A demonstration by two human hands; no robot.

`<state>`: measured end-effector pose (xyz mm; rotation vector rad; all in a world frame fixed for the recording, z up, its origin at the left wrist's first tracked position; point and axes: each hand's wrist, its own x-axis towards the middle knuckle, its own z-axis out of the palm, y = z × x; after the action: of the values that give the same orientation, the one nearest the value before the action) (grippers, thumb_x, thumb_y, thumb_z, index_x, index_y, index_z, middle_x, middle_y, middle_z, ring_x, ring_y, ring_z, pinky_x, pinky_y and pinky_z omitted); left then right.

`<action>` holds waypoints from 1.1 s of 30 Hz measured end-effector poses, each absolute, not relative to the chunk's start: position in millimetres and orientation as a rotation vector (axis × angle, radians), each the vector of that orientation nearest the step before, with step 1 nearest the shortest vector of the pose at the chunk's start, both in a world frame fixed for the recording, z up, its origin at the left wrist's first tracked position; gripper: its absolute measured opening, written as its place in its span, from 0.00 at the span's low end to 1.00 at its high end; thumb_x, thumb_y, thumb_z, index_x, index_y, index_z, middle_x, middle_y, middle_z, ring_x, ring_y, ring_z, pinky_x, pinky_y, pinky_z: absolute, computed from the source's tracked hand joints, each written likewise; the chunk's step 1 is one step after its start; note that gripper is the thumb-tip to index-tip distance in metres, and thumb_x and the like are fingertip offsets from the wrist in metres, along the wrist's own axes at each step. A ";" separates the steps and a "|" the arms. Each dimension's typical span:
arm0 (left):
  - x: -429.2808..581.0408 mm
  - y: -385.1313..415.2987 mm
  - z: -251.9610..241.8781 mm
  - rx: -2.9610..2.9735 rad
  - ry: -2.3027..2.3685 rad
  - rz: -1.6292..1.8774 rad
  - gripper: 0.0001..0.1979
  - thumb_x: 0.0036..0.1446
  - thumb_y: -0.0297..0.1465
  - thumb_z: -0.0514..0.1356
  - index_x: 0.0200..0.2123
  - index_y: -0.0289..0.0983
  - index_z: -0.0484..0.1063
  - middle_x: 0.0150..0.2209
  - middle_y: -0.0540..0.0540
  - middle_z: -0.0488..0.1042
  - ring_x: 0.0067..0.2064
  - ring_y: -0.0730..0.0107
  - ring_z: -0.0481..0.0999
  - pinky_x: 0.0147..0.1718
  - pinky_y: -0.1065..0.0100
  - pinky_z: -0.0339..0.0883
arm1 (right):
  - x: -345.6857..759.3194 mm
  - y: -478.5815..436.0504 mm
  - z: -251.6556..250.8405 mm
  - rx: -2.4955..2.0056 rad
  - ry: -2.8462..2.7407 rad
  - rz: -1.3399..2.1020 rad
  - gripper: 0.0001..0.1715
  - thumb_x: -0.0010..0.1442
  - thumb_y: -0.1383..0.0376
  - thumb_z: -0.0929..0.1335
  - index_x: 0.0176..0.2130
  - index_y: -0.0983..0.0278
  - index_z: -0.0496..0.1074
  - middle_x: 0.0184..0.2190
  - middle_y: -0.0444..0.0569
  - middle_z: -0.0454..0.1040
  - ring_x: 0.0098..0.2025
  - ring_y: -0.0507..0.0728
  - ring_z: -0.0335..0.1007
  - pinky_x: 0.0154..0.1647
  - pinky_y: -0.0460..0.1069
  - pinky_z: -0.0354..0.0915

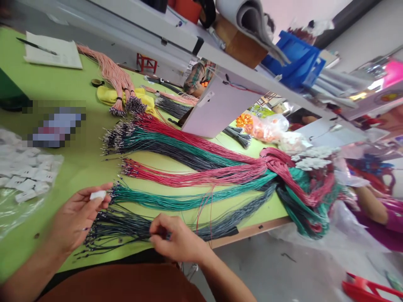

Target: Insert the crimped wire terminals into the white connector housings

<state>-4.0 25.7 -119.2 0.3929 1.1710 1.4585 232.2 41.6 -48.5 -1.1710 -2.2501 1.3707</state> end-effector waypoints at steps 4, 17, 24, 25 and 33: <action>8.9 13.9 -125.5 0.597 1.057 1.063 0.21 0.49 0.34 0.66 0.46 0.40 0.66 0.39 0.45 0.78 0.26 0.74 0.73 0.26 0.70 0.69 | 197.5 36.9 -35.5 -0.782 -2.179 1.771 0.06 0.59 0.67 0.64 0.37 0.65 0.70 0.29 0.46 0.73 0.29 0.49 0.68 0.31 0.41 0.64; 17.5 10.7 -138.4 0.649 1.119 0.945 0.13 0.47 0.32 0.66 0.37 0.38 0.70 0.30 0.50 0.73 0.29 0.71 0.71 0.29 0.70 0.67 | 200.6 56.8 -92.4 -1.382 -1.990 1.040 0.08 0.56 0.66 0.66 0.30 0.65 0.75 0.18 0.42 0.69 0.18 0.47 0.56 0.19 0.42 0.52; 17.2 8.3 -141.6 0.651 1.126 0.989 0.12 0.45 0.31 0.67 0.35 0.38 0.73 0.30 0.48 0.74 0.32 0.68 0.72 0.31 0.69 0.69 | 199.6 57.0 -85.6 -1.327 -2.072 0.989 0.10 0.55 0.70 0.65 0.26 0.65 0.74 0.20 0.43 0.71 0.22 0.48 0.63 0.24 0.42 0.57; 17.0 8.6 -141.4 0.650 1.127 0.997 0.12 0.45 0.31 0.67 0.35 0.38 0.74 0.31 0.48 0.74 0.32 0.68 0.72 0.31 0.69 0.69 | 198.7 57.2 -84.9 -1.316 -2.085 1.003 0.10 0.54 0.71 0.64 0.25 0.65 0.73 0.20 0.43 0.71 0.22 0.48 0.64 0.25 0.42 0.58; 16.1 10.2 -138.3 0.671 1.138 0.992 0.10 0.46 0.30 0.66 0.35 0.39 0.76 0.33 0.47 0.75 0.30 0.71 0.72 0.29 0.71 0.69 | 195.6 55.3 -86.9 -1.366 -2.067 1.062 0.08 0.54 0.72 0.64 0.25 0.66 0.71 0.21 0.42 0.71 0.24 0.48 0.65 0.27 0.42 0.59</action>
<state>16.1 10.2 -138.3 0.6708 1.1385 0.9921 195.6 55.3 -86.9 -1.3661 -2.0670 1.0617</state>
